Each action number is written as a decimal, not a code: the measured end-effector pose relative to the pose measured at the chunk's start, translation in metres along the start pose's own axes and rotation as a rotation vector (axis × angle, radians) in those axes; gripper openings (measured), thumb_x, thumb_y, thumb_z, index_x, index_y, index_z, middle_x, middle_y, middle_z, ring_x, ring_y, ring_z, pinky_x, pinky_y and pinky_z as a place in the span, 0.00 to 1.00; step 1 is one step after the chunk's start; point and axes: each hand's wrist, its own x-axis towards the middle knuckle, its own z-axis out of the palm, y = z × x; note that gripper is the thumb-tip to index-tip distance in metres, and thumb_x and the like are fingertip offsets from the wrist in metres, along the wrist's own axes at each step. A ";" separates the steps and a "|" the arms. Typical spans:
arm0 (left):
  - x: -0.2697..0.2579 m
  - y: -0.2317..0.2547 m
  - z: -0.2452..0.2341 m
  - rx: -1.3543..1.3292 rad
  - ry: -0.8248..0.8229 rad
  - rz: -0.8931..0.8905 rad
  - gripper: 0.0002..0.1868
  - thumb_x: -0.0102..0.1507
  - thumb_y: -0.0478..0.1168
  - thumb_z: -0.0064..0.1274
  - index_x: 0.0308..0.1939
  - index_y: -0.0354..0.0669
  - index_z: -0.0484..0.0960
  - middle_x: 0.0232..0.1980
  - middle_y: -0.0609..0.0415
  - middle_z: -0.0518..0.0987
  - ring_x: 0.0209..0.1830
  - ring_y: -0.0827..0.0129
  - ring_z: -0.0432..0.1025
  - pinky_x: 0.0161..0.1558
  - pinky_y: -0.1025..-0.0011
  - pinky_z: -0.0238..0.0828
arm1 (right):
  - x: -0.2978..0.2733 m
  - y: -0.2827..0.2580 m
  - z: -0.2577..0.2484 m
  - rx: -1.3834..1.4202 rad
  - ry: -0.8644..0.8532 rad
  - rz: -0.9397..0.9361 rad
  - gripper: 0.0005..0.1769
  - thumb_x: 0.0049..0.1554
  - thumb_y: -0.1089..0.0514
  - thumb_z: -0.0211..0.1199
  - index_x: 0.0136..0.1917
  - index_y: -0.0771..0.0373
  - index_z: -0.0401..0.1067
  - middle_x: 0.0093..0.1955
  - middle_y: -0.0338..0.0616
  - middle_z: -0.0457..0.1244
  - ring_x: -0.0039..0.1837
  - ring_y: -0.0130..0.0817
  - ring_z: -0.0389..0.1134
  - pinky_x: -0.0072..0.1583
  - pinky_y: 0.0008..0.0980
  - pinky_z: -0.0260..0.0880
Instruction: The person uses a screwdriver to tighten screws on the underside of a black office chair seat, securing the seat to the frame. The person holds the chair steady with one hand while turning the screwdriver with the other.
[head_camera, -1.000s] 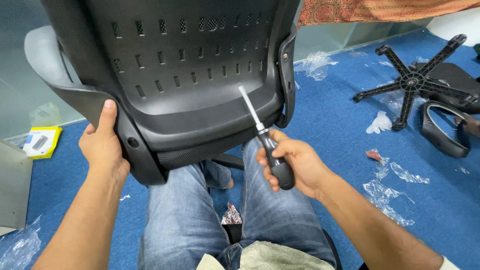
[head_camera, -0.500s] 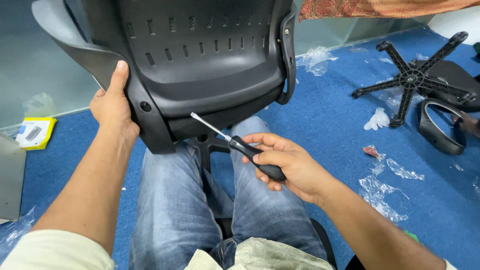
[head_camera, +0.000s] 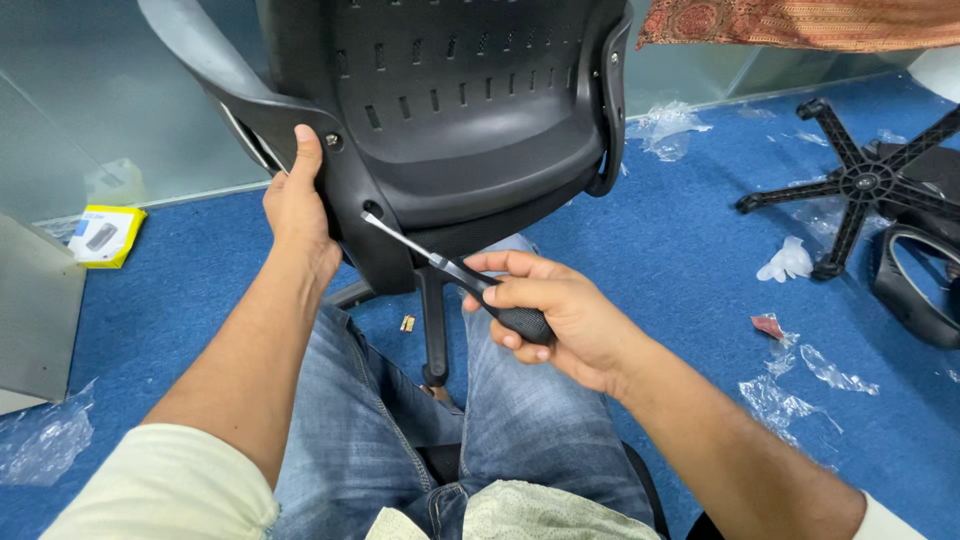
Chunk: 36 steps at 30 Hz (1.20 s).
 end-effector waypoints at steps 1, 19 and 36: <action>-0.001 0.000 0.001 0.026 0.000 -0.006 0.30 0.56 0.59 0.65 0.48 0.37 0.79 0.50 0.51 0.84 0.47 0.67 0.82 0.50 0.66 0.81 | -0.001 0.002 0.002 0.018 0.003 -0.007 0.28 0.57 0.63 0.57 0.70 0.69 0.64 0.50 0.50 0.66 0.34 0.25 0.62 0.28 0.20 0.56; -0.066 0.021 0.044 0.046 0.116 0.027 0.27 0.54 0.56 0.68 0.39 0.33 0.83 0.42 0.49 0.86 0.39 0.67 0.81 0.43 0.65 0.83 | -0.061 -0.021 0.006 0.046 0.177 0.059 0.29 0.55 0.62 0.55 0.70 0.68 0.65 0.50 0.50 0.66 0.32 0.26 0.59 0.22 0.17 0.48; -0.063 0.026 0.046 0.055 0.084 -0.014 0.29 0.52 0.59 0.67 0.38 0.36 0.79 0.43 0.49 0.84 0.42 0.65 0.82 0.46 0.61 0.84 | -0.045 0.000 0.009 -0.103 0.200 -0.086 0.31 0.55 0.63 0.59 0.71 0.70 0.64 0.51 0.53 0.67 0.31 0.23 0.60 0.23 0.19 0.50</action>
